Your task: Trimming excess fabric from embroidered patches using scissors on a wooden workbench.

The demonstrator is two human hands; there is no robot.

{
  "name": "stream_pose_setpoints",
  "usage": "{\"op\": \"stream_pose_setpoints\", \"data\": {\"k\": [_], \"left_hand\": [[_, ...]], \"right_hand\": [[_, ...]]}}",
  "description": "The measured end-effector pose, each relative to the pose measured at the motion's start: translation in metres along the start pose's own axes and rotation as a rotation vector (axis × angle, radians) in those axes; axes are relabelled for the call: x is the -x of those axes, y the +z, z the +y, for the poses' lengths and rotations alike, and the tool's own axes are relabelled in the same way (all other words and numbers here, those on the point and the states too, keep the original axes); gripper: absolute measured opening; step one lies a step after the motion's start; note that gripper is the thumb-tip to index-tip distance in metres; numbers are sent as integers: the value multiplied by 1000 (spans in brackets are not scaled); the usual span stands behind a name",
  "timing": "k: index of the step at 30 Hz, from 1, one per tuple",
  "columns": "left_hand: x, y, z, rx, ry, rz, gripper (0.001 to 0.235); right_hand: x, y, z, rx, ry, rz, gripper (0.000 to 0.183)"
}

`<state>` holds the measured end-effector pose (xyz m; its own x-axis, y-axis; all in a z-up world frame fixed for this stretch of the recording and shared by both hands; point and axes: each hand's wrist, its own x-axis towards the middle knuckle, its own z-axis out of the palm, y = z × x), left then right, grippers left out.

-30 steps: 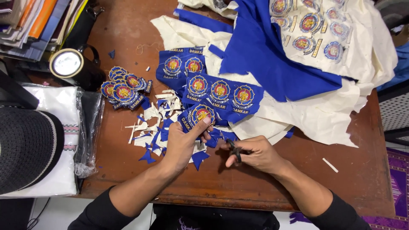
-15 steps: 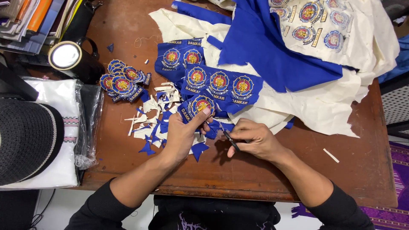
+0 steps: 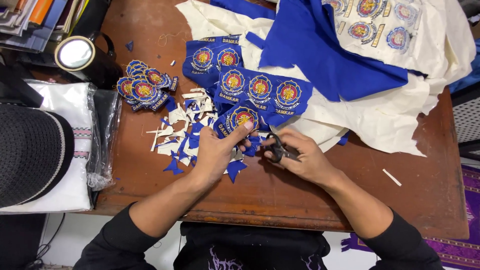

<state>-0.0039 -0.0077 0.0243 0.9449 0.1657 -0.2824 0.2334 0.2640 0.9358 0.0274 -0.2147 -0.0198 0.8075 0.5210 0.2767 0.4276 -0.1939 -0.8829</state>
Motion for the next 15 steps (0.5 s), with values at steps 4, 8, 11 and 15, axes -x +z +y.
{"op": "stream_pose_setpoints", "data": {"k": [4,8,11,15], "left_hand": [[-3,-4,-4,-42,7,28,32],[-7,-5,-6,-23,33,25,32],[-4,-4,-3,-9,45,39,34],[0,-2,3,42,45,72,39]], "right_hand": [[1,-5,-5,49,-71,-23,19],[8,-6,6,84,-35,-82,17],[7,-10,4,184,-67,-98,22],[1,-13,-14,385,-162,-54,33]]}}
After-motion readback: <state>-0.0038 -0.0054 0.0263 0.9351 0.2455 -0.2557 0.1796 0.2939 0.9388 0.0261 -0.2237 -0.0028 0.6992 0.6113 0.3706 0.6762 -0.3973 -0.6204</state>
